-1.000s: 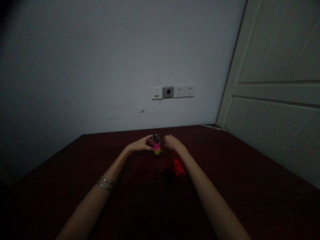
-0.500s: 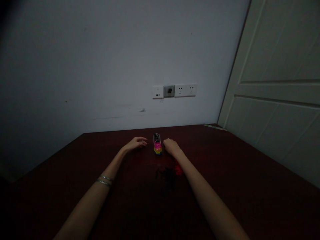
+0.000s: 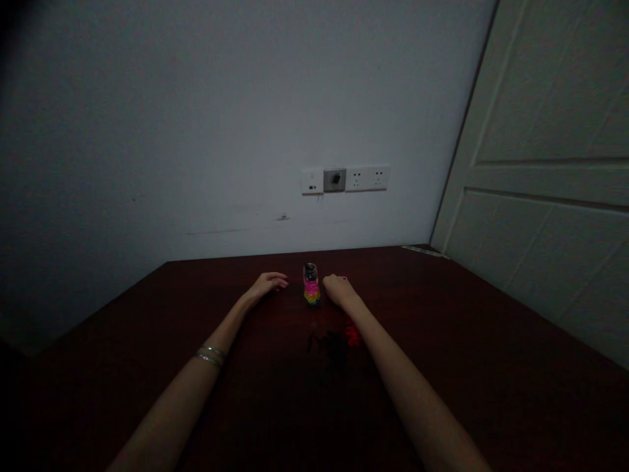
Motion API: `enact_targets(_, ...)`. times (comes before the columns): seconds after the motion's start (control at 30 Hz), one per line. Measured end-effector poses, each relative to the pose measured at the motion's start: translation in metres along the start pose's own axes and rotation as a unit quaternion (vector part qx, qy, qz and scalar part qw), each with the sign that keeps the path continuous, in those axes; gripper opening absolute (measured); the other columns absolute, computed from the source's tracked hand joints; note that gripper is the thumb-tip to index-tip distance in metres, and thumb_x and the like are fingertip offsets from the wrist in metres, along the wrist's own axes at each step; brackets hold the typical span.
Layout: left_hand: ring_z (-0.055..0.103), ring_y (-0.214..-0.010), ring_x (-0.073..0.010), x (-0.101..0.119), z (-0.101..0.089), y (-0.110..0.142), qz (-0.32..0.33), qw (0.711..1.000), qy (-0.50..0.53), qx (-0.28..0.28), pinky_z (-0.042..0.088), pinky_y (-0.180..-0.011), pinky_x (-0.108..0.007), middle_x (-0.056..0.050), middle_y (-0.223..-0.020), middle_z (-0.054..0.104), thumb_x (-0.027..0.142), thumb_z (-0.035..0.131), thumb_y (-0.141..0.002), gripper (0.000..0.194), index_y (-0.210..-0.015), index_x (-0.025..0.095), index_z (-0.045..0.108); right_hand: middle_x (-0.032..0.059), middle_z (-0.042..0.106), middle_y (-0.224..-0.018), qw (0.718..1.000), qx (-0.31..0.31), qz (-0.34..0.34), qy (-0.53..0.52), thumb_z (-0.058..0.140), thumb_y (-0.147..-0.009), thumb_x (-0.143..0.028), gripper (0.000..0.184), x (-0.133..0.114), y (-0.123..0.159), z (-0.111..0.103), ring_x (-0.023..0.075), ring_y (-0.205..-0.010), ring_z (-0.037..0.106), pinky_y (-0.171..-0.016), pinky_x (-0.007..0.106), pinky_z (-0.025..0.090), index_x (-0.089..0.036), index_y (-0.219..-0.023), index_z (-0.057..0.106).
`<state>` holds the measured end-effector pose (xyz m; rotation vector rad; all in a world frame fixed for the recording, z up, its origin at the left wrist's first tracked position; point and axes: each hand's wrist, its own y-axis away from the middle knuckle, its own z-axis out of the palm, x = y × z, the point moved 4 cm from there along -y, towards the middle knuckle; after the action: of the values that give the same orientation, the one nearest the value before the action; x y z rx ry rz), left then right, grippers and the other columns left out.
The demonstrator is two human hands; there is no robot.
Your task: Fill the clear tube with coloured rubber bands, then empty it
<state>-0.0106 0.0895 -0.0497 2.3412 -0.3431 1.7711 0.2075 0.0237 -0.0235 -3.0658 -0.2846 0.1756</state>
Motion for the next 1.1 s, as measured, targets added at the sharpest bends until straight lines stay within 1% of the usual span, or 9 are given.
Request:
enact_targets(0.1, 0.061, -0.073, -0.0130, 0.005, 0.001, 0.001, 0.005, 1.000, -0.015, -0.004, 0.044, -0.060, -0.022, -0.008, -0.083, 0.067, 0.014, 0.052, -0.070, 0.024, -0.092, 0.010, 0.061, 0.0213, 0.064, -0.097, 0.999, 0.008, -0.003, -0.041, 0.045, -0.081, -0.012, 0.021, 0.004, -0.003, -0.005, 0.0226, -0.088, 0.062, -0.069, 0.024, 0.045, -0.007, -0.091, 0.062)
enact_targets(0.23, 0.059, -0.070, -0.0118, 0.015, 0.004, 0.002, 0.015, 1.000, -0.013, -0.018, 0.043, -0.059, -0.022, -0.008, -0.086, 0.066, 0.012, 0.055, -0.068, 0.027, -0.094, 0.011, 0.060, 0.0064, 0.065, -0.067, 0.987, 0.028, -0.006, -0.160, 0.041, -0.083, -0.019, 0.023, 0.012, -0.005, -0.023, 0.0095, -0.052, 0.058, -0.048, 0.016, 0.040, -0.009, -0.089, 0.061)
enact_targets(0.3, 0.059, -0.073, -0.0121, 0.023, 0.008, 0.003, 0.032, 0.999, 0.008, -0.039, 0.044, -0.063, -0.024, -0.009, -0.091, 0.065, 0.011, 0.058, -0.066, 0.033, -0.098, 0.011, 0.059, -0.0011, 0.056, -0.051, 0.952, 0.069, -0.002, -0.298, 0.043, -0.081, -0.025, 0.023, 0.016, -0.004, -0.039, 0.0069, -0.038, 0.048, -0.038, 0.015, 0.035, -0.010, -0.086, 0.060)
enact_targets(0.4, 0.058, -0.084, -0.0138, 0.042, 0.018, 0.009, 0.090, 0.989, 0.061, -0.097, 0.045, -0.076, -0.030, -0.010, -0.099, 0.062, 0.013, 0.065, -0.063, 0.044, -0.107, 0.013, 0.056, -0.0079, 0.043, -0.039, 0.881, 0.112, 0.003, -0.461, 0.050, -0.077, -0.031, 0.023, 0.016, 0.000, -0.062, 0.0053, -0.030, 0.037, -0.032, 0.015, 0.029, -0.011, -0.085, 0.059)
enact_targets(0.53, 0.055, -0.097, -0.0174, 0.066, 0.039, 0.020, 0.146, 0.972, 0.106, -0.152, 0.040, -0.090, -0.036, -0.011, -0.103, 0.060, 0.013, 0.073, -0.057, 0.062, -0.114, 0.013, 0.051, -0.0086, 0.043, -0.038, 0.853, 0.121, -0.019, -0.508, 0.054, -0.074, -0.034, 0.026, 0.000, 0.008, -0.084, 0.0047, -0.028, 0.035, -0.029, 0.015, 0.026, -0.012, -0.086, 0.059)
enact_targets(0.67, 0.054, -0.101, -0.0198, 0.080, 0.063, 0.028, 0.185, 0.964, 0.101, -0.160, 0.039, -0.092, -0.039, -0.012, -0.107, 0.059, 0.014, 0.076, -0.055, 0.072, -0.120, 0.014, 0.046, -0.0070, 0.046, -0.039, 0.858, 0.097, -0.048, -0.501, 0.054, -0.075, -0.032, 0.024, -0.019, 0.012, -0.086, 0.0051, -0.030, 0.038, -0.030, 0.014, 0.028, -0.012, -0.084, 0.059)
enact_targets(0.77, 0.055, -0.101, -0.0217, 0.081, 0.075, 0.030, 0.199, 0.962, 0.107, -0.151, 0.042, -0.089, -0.040, -0.015, -0.113, 0.055, 0.016, 0.076, -0.055, 0.077, -0.123, 0.014, 0.041, -0.0053, 0.048, -0.039, 0.884, 0.078, -0.064, -0.456, 0.053, -0.074, -0.027, 0.019, -0.024, 0.012, -0.081, 0.0057, -0.031, 0.041, -0.032, 0.014, 0.029, -0.011, -0.080, 0.060)
enact_targets(0.9, 0.056, -0.099, -0.0217, 0.076, 0.078, 0.029, 0.195, 0.967, 0.106, -0.128, 0.044, -0.087, -0.039, -0.017, -0.114, 0.055, 0.017, 0.075, -0.058, 0.077, -0.125, 0.012, 0.037, -0.0030, 0.051, -0.041, 0.913, 0.077, -0.069, -0.395, 0.053, -0.071, -0.021, 0.015, -0.021, 0.009, -0.076, 0.0062, -0.035, 0.045, -0.035, 0.014, 0.032, -0.010, -0.075, 0.063)
enact_targets(1.1, 0.058, -0.097, -0.0213, 0.076, 0.078, 0.029, 0.207, 0.967, 0.084, -0.121, 0.043, -0.089, -0.040, -0.015, -0.108, 0.059, 0.016, 0.072, -0.061, 0.064, -0.119, 0.010, 0.044, 0.0010, 0.058, -0.049, 0.940, 0.086, -0.097, -0.316, 0.051, -0.072, -0.023, 0.019, -0.022, 0.012, -0.083, 0.0068, -0.040, 0.047, -0.040, 0.016, 0.032, -0.011, -0.071, 0.066)
